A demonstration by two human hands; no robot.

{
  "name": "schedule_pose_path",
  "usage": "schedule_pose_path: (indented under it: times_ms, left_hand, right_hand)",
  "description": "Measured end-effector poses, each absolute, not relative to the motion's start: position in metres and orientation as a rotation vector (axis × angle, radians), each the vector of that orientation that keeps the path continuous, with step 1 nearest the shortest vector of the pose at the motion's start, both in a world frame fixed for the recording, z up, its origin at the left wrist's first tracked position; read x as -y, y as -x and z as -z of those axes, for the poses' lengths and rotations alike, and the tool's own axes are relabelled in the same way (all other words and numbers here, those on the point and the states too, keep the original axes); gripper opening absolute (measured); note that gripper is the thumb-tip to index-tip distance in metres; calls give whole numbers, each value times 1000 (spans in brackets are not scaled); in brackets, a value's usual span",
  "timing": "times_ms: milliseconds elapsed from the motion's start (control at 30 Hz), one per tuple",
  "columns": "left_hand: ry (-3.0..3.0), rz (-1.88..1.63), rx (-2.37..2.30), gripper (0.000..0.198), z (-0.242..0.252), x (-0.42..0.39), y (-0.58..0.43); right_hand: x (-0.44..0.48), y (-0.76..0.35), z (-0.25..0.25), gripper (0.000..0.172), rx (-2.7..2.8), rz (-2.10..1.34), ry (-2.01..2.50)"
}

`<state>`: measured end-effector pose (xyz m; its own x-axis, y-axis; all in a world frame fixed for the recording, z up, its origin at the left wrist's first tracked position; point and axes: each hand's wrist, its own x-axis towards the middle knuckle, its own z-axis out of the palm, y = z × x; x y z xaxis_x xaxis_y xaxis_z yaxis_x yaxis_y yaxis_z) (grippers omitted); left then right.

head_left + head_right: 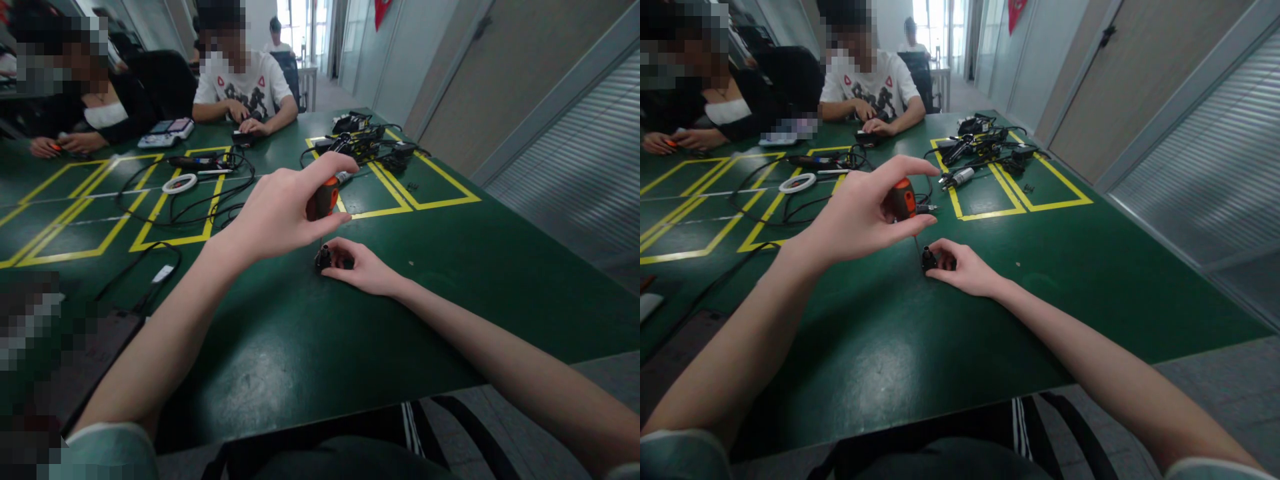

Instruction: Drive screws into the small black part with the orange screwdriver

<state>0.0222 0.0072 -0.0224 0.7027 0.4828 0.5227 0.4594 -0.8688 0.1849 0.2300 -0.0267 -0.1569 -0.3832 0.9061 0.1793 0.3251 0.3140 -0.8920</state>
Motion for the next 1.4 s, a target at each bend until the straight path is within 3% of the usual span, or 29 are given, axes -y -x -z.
schedule_pose_path:
  times_ms: [200, 533, 800, 1100, 1400]
  left_hand:
    - [-2855, -838, -765, 60, 20, -3, -23]
    - [-2870, -862, -902, 56, 26, -13, -21]
    - [-2831, -788, -770, 74, 22, -5, -22]
    - [-2866, -831, -814, 57, 25, -10, -24]
    - [-2794, -807, -696, 62, 21, -7, -22]
  right_hand:
    - [27, -230, 157, 28, 1876, -1028, 1075]
    - [27, -231, 157, 36, 1815, -1108, 1078]
    - [26, -231, 157, 34, 1835, -1074, 1068]
    - [27, -231, 156, 36, 1859, -1050, 1086]
    - [28, -231, 155, 37, 1887, -1025, 1097]
